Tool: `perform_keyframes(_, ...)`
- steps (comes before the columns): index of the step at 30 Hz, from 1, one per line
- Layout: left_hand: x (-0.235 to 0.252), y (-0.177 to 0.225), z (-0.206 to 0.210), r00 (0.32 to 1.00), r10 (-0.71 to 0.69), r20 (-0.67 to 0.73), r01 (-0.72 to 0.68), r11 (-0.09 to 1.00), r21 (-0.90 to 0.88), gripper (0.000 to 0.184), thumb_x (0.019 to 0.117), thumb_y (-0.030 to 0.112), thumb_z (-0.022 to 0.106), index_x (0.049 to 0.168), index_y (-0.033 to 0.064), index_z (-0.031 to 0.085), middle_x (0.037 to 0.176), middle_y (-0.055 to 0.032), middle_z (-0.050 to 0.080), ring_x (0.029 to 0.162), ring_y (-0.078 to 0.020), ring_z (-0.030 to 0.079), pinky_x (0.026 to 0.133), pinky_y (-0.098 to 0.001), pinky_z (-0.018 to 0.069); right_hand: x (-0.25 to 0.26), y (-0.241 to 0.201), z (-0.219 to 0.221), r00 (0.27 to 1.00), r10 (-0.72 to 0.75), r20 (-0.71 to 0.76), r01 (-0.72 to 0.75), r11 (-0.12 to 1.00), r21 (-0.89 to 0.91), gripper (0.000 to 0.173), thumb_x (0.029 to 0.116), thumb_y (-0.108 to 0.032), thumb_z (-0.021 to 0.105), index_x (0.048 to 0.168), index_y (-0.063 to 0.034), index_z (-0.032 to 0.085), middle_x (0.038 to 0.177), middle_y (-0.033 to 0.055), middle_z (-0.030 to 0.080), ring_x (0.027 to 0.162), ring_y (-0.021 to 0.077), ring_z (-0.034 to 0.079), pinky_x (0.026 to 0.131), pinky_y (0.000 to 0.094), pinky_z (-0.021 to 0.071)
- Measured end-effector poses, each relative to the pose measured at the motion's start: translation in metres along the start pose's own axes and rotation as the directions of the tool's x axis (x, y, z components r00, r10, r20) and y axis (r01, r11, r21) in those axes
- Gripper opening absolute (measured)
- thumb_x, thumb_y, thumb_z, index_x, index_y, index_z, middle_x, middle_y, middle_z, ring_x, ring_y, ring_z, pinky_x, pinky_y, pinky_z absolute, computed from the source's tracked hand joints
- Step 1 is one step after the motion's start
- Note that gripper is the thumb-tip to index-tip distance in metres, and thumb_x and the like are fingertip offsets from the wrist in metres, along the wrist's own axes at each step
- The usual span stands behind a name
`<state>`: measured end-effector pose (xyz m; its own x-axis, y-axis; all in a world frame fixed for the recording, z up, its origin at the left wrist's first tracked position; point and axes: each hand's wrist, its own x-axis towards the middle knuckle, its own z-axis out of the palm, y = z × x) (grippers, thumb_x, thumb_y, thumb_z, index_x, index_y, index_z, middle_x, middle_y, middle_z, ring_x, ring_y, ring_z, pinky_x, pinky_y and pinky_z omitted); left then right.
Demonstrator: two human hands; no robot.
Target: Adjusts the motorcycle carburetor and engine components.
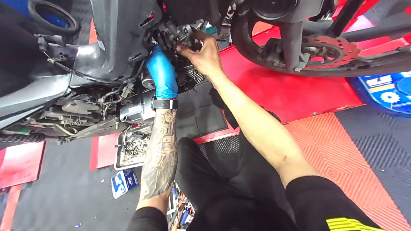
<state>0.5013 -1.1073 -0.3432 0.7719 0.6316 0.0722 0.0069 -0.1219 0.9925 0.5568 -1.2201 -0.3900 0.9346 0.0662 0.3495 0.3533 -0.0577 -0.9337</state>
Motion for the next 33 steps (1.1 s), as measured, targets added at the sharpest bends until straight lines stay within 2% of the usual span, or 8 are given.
perform_keyframes(4,0.000,0.003,-0.002,0.999,-0.022,0.025,0.022,0.999,0.030,0.046,0.1123,0.042,0.036,0.074,0.0180,0.042,0.053,0.0051,0.032,0.041,-0.0109,0.034,0.039,-0.0286,0.0357,-0.002,-0.003,0.001,1.000,0.016,0.021,-0.013,0.991,-0.136,0.082,0.0647,-0.061,0.090,0.129,-0.0150,0.070,0.110,0.0015,0.076,0.101,0.0141,0.071,0.091,0.0430,0.0580)
perform_keyframes(6,-0.001,0.004,-0.006,0.999,-0.016,0.035,0.012,0.995,0.099,0.053,0.1119,0.048,0.033,0.074,0.0145,0.049,0.054,0.0029,0.042,0.041,-0.0118,0.041,0.039,-0.0299,0.0406,-0.002,-0.005,0.004,0.999,0.037,0.011,-0.034,0.973,-0.227,0.090,0.0621,-0.066,0.088,0.134,-0.0154,0.067,0.114,0.0036,0.074,0.105,0.0182,0.070,0.091,0.0471,0.0569)
perform_keyframes(9,-0.004,0.006,-0.004,1.000,0.014,0.026,-0.016,0.996,0.086,0.047,0.1129,0.039,0.031,0.081,0.0136,0.055,0.061,0.0028,0.047,0.044,-0.0104,0.042,0.040,-0.0268,0.0401,0.004,-0.006,0.004,0.999,0.022,-0.023,-0.029,0.937,-0.349,0.086,0.0612,-0.073,0.083,0.124,-0.0152,0.072,0.111,0.0061,0.075,0.104,0.0236,0.071,0.085,0.0520,0.0575)
perform_keyframes(13,-0.002,0.005,-0.001,0.999,-0.002,0.038,0.001,1.000,0.030,0.039,0.1124,0.030,0.030,0.077,0.0176,0.043,0.057,0.0052,0.035,0.044,-0.0096,0.034,0.041,-0.0259,0.0356,0.007,-0.019,-0.006,0.997,0.077,0.027,-0.052,0.855,-0.516,0.081,0.0621,-0.073,0.078,0.119,-0.0153,0.072,0.112,0.0088,0.073,0.107,0.0282,0.069,0.084,0.0541,0.0557)
perform_keyframes(18,-0.001,0.006,-0.004,0.993,-0.056,0.101,0.059,0.998,-0.030,0.046,0.1137,0.038,0.028,0.072,0.0210,0.036,0.051,0.0070,0.027,0.040,-0.0094,0.029,0.040,-0.0258,0.0326,0.007,-0.016,-0.001,1.000,0.025,-0.005,-0.024,0.848,-0.529,0.073,0.0607,-0.074,0.075,0.103,-0.0143,0.075,0.099,0.0076,0.074,0.096,0.0273,0.071,0.075,0.0531,0.0554)
perform_keyframes(21,-0.001,0.003,-0.003,0.999,0.001,0.038,-0.002,0.999,0.043,0.051,0.1131,0.044,0.032,0.072,0.0158,0.045,0.052,0.0037,0.038,0.040,-0.0113,0.039,0.038,-0.0286,0.0397,0.006,-0.010,0.003,0.999,-0.026,-0.037,0.002,0.849,-0.528,0.072,0.0608,-0.076,0.074,0.104,-0.0173,0.076,0.092,0.0049,0.075,0.089,0.0253,0.072,0.071,0.0531,0.0555)
perform_keyframes(24,-0.005,0.002,0.001,0.999,0.049,0.021,-0.049,0.999,0.020,0.044,0.1133,0.032,0.030,0.079,0.0139,0.050,0.058,0.0031,0.045,0.041,-0.0098,0.040,0.038,-0.0252,0.0386,0.007,-0.002,0.007,0.993,-0.099,-0.068,0.050,0.855,-0.516,0.073,0.0615,-0.075,0.074,0.103,-0.0161,0.077,0.087,0.0048,0.075,0.084,0.0256,0.073,0.068,0.0532,0.0551)
perform_keyframes(33,0.001,-0.001,0.005,0.999,0.017,-0.035,-0.018,1.000,-0.014,0.048,0.1135,0.037,0.034,0.070,0.0185,0.038,0.051,0.0052,0.031,0.039,-0.0106,0.033,0.038,-0.0274,0.0354,0.010,0.018,0.017,0.951,-0.274,-0.145,0.181,0.870,-0.458,0.072,0.0665,-0.073,0.074,0.107,-0.0136,0.077,0.084,0.0033,0.076,0.076,0.0209,0.073,0.064,0.0478,0.0561)
